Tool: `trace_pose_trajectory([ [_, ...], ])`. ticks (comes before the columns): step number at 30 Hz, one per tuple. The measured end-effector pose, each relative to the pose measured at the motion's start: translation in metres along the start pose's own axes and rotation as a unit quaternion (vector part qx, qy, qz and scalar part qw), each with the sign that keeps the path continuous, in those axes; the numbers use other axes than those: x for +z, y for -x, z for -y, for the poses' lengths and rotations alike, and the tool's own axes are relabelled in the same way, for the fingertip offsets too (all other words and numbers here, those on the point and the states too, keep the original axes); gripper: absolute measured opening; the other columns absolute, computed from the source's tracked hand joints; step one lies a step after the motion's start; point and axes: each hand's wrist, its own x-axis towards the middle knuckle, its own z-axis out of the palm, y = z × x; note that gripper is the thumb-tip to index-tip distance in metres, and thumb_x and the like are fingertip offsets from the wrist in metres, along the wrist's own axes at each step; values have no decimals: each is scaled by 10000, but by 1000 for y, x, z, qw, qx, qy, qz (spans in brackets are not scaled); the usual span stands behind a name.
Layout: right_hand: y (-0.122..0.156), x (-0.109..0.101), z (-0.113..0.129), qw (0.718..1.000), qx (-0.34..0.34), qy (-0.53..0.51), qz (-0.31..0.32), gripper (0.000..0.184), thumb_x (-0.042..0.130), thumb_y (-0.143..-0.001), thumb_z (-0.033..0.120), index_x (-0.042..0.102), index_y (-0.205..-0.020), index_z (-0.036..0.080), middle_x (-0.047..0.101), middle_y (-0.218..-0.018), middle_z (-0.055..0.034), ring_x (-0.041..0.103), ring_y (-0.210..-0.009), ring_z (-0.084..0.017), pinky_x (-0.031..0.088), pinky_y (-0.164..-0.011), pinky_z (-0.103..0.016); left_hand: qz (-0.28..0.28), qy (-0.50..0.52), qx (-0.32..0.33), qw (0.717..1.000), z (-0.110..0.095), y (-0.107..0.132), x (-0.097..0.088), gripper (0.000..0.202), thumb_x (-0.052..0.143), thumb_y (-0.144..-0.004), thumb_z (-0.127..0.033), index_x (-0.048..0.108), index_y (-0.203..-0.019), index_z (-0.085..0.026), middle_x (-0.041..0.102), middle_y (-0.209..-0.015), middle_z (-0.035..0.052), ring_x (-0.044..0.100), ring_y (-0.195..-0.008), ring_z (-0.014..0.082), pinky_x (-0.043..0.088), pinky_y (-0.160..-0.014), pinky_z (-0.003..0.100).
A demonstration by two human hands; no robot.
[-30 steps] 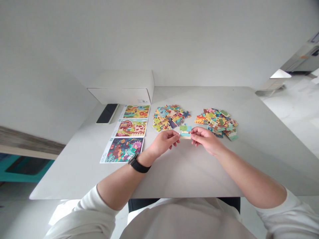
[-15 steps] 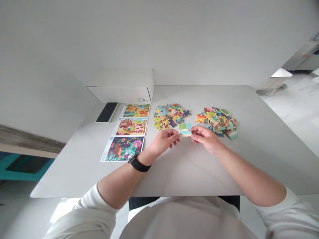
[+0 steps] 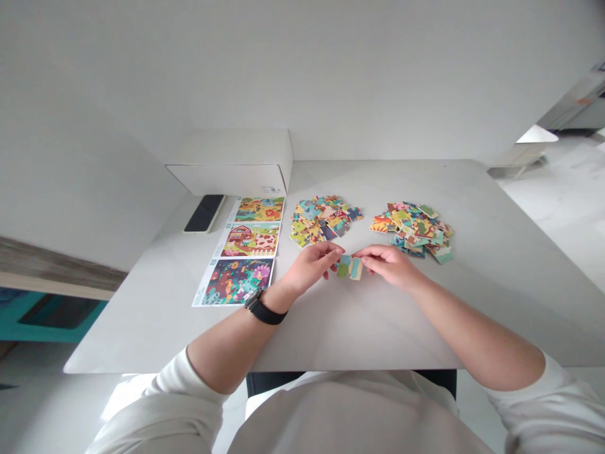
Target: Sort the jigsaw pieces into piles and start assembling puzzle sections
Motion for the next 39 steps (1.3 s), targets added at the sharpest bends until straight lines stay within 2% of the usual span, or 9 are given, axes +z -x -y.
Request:
trace_pose_trajectory([
  [3,0,1,0,1000,-10,-3,-11,290,715,-973,479,841,-1112,258,782,-919,-43,683,-766,-202,553,-715,-336,34,-19,-10,999,5,-1,1,344,810,-852,-469,761,-1001,-162,688,-781,18,623,-641,120,521,-547,224],
  [8,0,0,3,998,-31,-29,-53,334,749,-956,532,811,-1156,272,776,-974,-50,707,-839,-220,562,-743,-337,97,13,-35,995,7,0,4,372,889,-783,-382,757,-1045,-153,744,-799,36,659,-671,132,554,-598,244],
  [12,2,0,8,996,-27,-55,-68,396,723,-956,620,789,-1159,286,770,-966,-61,714,-884,-241,587,-756,-350,55,57,-40,996,2,0,3,374,902,-771,-400,751,-1009,-154,746,-803,38,674,-668,126,565,-625,249],
  [17,2,1,12,994,-2,-110,-27,490,680,-941,717,761,-971,234,765,-965,-80,690,-838,-217,567,-678,-310,-24,126,-57,990,-7,2,1,435,924,-726,-449,671,-965,-189,711,-812,4,711,-716,143,576,-618,249],
  [23,0,2,11,996,-6,-82,-28,438,726,-935,663,717,-862,230,717,-805,-31,652,-745,-182,533,-661,-290,-2,116,-60,991,-4,4,7,465,911,-747,-467,621,-993,-199,718,-836,11,718,-724,151,584,-632,262],
  [27,-2,1,6,996,9,-77,-37,421,723,-939,641,719,-847,231,714,-783,-21,636,-709,-163,507,-604,-260,-34,-31,13,999,0,4,2,395,830,-844,-436,620,-1090,-208,748,-992,49,723,-766,161,581,-637,275],
  [30,-5,1,3,997,46,-47,-29,428,741,-909,646,716,-826,227,710,-754,-23,604,-633,-151,471,-512,-246,-66,-235,115,963,0,7,-7,367,819,-878,-366,643,-1172,-235,745,-1178,65,727,-870,176,590,-712,296],
  [35,-8,5,2,998,66,-1,6,368,710,-940,578,714,-837,225,684,-703,-8,580,-564,-133,456,-464,-234,33,-394,235,888,0,10,-14,381,800,-890,-255,650,-1240,-244,694,-1407,97,723,-1061,238,604,-942,399],
  [39,-7,5,3,997,67,21,10,357,666,-973,556,717,-859,222,701,-730,-12,573,-551,-121,458,-469,-225,45,-423,248,870,0,11,-16,380,752,-917,-224,633,-1277,-239,727,-1356,83,728,-1123,253,583,-1030,414],
])
